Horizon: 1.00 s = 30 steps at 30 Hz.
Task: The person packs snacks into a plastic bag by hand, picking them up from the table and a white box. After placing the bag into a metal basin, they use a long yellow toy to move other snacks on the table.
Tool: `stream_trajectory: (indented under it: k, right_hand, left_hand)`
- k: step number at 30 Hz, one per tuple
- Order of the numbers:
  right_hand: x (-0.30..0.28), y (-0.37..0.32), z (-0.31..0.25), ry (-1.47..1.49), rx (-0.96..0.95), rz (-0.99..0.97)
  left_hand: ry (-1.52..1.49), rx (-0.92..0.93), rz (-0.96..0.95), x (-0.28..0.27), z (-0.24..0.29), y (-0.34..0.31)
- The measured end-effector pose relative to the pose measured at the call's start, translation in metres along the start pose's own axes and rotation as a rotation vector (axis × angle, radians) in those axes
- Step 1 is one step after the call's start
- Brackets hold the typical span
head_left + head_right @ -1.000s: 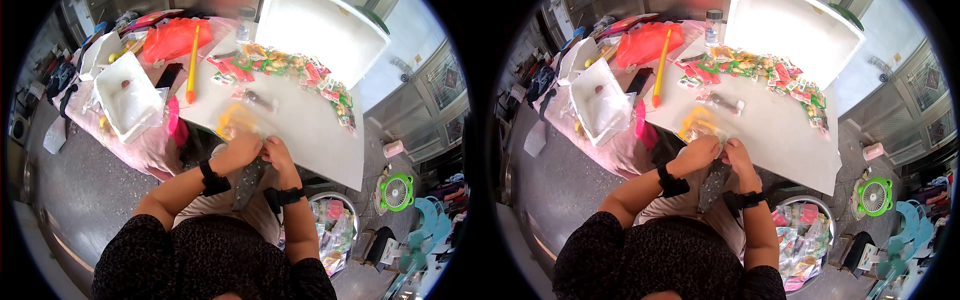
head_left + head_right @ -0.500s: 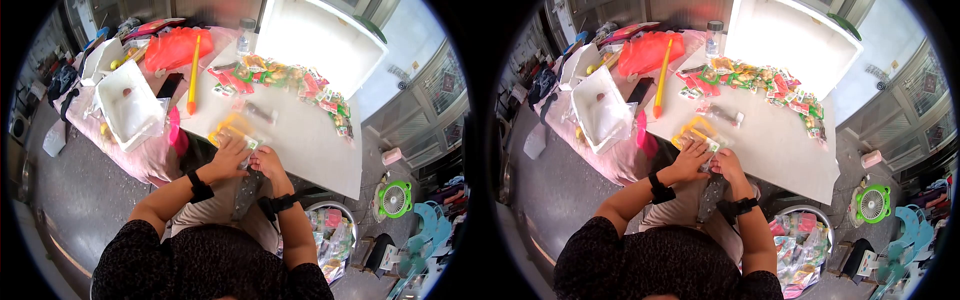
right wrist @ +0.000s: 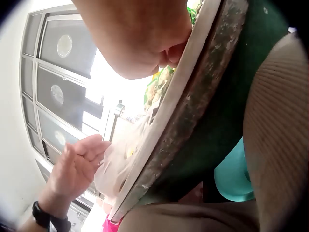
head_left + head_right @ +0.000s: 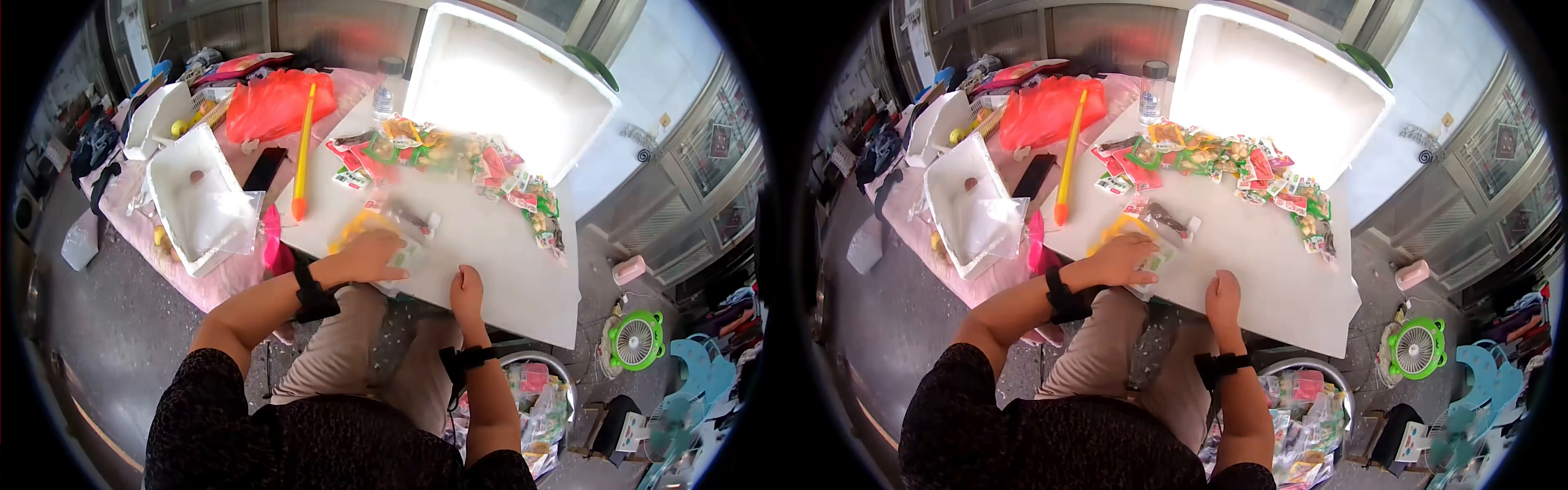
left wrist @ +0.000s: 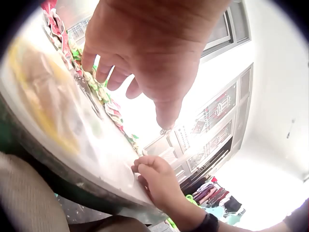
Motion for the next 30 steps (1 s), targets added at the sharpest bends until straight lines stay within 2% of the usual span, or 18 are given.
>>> stream_trajectory:
  k: [2, 4, 7, 11, 13, 16, 19, 22, 25, 28, 30]
  right_hand:
    - [0.002, -0.002, -0.004, 0.016, -0.012, 0.003]
    - [0.002, -0.001, -0.004, 0.013, 0.013, -0.007]
    - [0.001, 0.001, -0.004, 0.005, -0.012, -0.002]
    - [-0.001, 0.003, -0.005, 0.019, 0.009, 0.005]
    - [-0.002, 0.005, -0.008, 0.024, 0.015, 0.006]
    - [-0.001, 0.005, -0.006, 0.024, 0.01, 0.007]
    - [-0.002, 0.005, -0.005, 0.016, 0.005, -0.009]
    - [-0.002, 0.004, -0.005, 0.013, -0.005, -0.004]
    - [-0.002, 0.004, -0.005, 0.008, -0.025, 0.027]
    - [-0.001, 0.002, -0.005, 0.007, -0.024, 0.04]
    - [-0.002, 0.002, -0.003, 0.008, -0.001, 0.033]
  left_hand:
    - [0.05, -0.06, 0.051, -0.017, -0.035, 0.042]
    - [0.128, -0.12, -0.006, -0.016, -0.068, 0.078]
    - [0.229, -0.307, -0.072, -0.023, -0.098, 0.121]
    - [0.58, -0.26, 0.072, -0.002, -0.135, 0.162]
    - [0.661, -0.234, 0.096, 0.004, -0.141, 0.174]
    - [0.822, -0.191, -0.04, 0.009, -0.15, 0.184]
    - [0.814, -0.218, -0.068, 0.005, -0.154, 0.193]
    - [0.659, -0.274, -0.094, -0.023, -0.141, 0.193]
    - [0.513, -0.253, 0.136, -0.049, -0.128, 0.184]
    - [0.287, -0.177, 0.478, -0.082, -0.109, 0.163]
    - [0.201, 0.01, 0.659, -0.095, -0.096, 0.149]
Point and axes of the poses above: each hand's wrist, its own y-axis towards the middle knuckle, its own x-axis out of the palm, z = x × y, the point moved 4 cm from there along y, towards the middle knuckle, and after that the axes turned 9 degrees about y, right-handed, at the moved point
